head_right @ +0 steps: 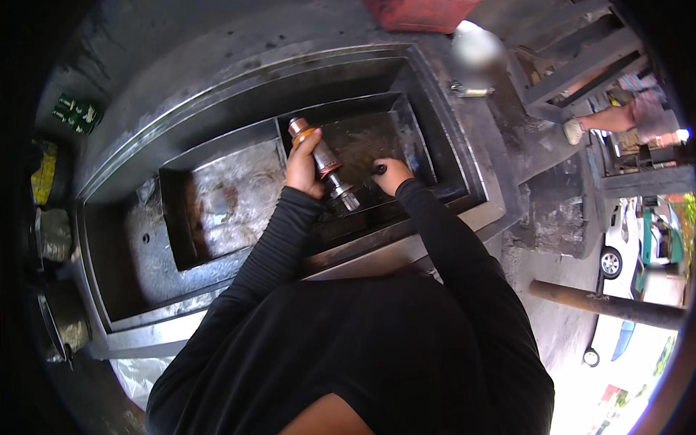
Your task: The person scrubs several small mechanical parts with a brush in a metal sink, rinsing them with water and placing them on the sink edge. The person handles a cylindrical part, a larger cylindrical housing, and a smaller cylindrical component, cleaning each one individually.
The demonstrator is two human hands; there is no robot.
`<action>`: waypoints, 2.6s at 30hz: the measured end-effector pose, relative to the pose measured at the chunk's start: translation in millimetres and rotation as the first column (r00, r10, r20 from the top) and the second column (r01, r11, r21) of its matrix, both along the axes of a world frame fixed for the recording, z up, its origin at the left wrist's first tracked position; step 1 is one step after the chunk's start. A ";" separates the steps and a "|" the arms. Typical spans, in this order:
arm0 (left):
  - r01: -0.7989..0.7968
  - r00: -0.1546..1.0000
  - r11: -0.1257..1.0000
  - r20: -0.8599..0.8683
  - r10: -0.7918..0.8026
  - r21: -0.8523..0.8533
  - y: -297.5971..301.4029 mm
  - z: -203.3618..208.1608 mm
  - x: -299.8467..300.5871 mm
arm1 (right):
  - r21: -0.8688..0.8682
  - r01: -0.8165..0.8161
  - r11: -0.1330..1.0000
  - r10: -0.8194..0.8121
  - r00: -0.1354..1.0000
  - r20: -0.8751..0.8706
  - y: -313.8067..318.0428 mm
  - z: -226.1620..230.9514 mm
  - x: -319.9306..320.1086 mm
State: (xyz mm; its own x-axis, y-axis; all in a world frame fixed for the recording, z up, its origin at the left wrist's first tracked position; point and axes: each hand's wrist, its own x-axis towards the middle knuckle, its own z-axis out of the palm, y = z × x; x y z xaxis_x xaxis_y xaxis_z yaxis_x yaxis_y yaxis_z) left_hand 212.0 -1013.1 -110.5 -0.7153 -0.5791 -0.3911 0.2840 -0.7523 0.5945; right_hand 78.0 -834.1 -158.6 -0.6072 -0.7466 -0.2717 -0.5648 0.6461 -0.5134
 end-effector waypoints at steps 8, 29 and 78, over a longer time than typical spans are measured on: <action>-0.084 0.995 0.996 0.045 0.084 0.002 4.6 13.1 4.9 | -0.478 0.315 0.820 -0.092 0.897 0.433 12.1 65.5 3.5; -0.130 0.991 0.948 -0.052 0.119 -0.289 5.1 26.0 6.3 | -0.394 -0.336 0.856 0.338 0.939 -0.067 -10.9 158.5 29.3; 0.025 0.948 0.974 -0.303 -0.095 -0.226 7.0 29.7 10.4 | -0.395 -0.430 0.812 0.453 0.891 -0.037 -19.3 193.9 36.0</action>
